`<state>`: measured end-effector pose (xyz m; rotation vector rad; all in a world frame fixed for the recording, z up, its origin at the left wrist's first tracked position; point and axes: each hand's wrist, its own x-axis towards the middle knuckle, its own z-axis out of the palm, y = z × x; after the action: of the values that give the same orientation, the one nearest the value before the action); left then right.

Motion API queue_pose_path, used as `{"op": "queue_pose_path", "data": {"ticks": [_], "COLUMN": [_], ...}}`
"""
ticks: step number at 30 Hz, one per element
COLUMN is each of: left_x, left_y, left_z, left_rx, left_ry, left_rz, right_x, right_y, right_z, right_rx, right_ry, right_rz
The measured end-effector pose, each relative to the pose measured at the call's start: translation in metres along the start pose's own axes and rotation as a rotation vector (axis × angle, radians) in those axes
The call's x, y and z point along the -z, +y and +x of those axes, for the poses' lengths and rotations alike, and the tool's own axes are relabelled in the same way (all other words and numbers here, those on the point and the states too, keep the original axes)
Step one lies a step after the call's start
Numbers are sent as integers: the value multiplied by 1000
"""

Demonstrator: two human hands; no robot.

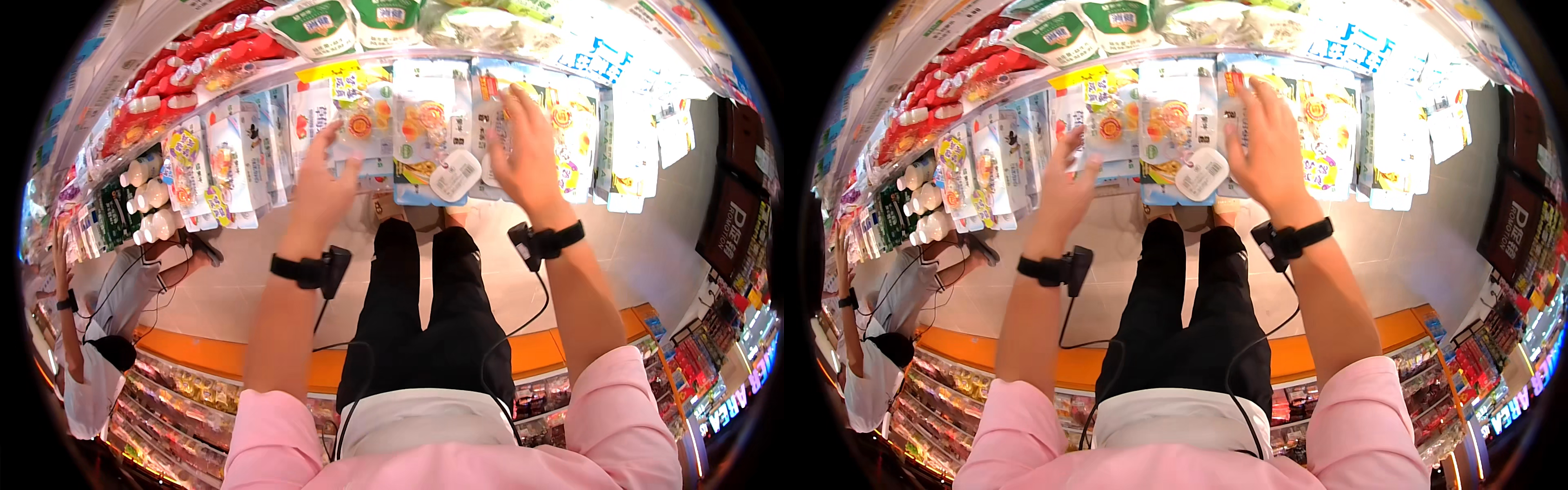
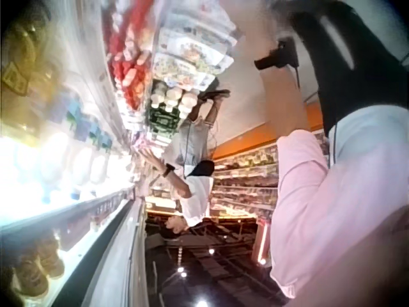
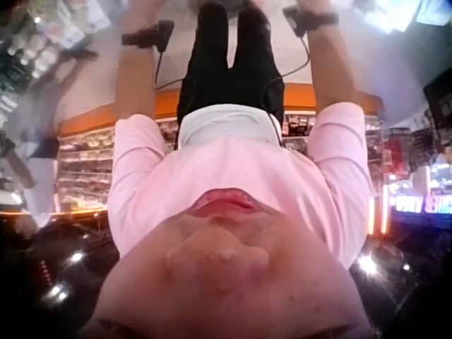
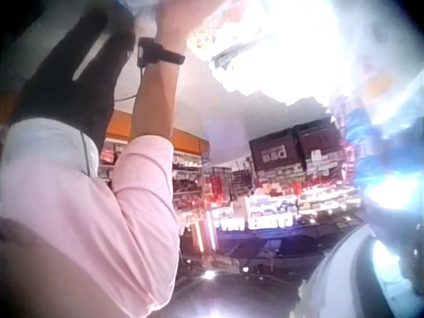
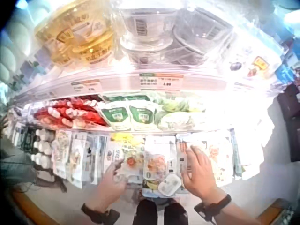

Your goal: The person organizes and restocks various dairy products, juice cartons, and yogurt containers on refrigerated supermarket shelves by hand.

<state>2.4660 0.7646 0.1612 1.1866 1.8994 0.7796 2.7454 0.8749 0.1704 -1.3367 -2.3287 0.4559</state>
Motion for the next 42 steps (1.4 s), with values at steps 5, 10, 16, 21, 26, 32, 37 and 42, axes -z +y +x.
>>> {"op": "queue_pose_path", "data": {"ticks": [5,10,16,21,26,32,37,42], "left_x": [-111,-145,-147,-157,-159,-137,-106,-46], "left_y": [-7,11,25,0,7,-1,-37,-97], "left_z": [-23,-27,-38,-40,-45,-52,-57,-65], "left_rx": [178,276,268,85,113,105,206,341], "left_ry": [-73,49,37,92,88,98,53,432], "left_rz": [-229,-205,-474,-354,-284,-235,-201,-143], "right_x": [-5,-27,-2,-8,-9,-12,-21,-29], "right_y": [7,-8,-11,-7,1,-28,-69,-105], "right_z": [-74,-98,-110,-123,-128,-129,-125,-116], "right_rx": [-14,-185,-152,-59,-34,-59,-90,-100], "right_ry": [-362,-313,-390,-396,-430,-463,-494,-593], "right_rz": [-112,-34,76,-16,-47,-65,-115,-219]}}
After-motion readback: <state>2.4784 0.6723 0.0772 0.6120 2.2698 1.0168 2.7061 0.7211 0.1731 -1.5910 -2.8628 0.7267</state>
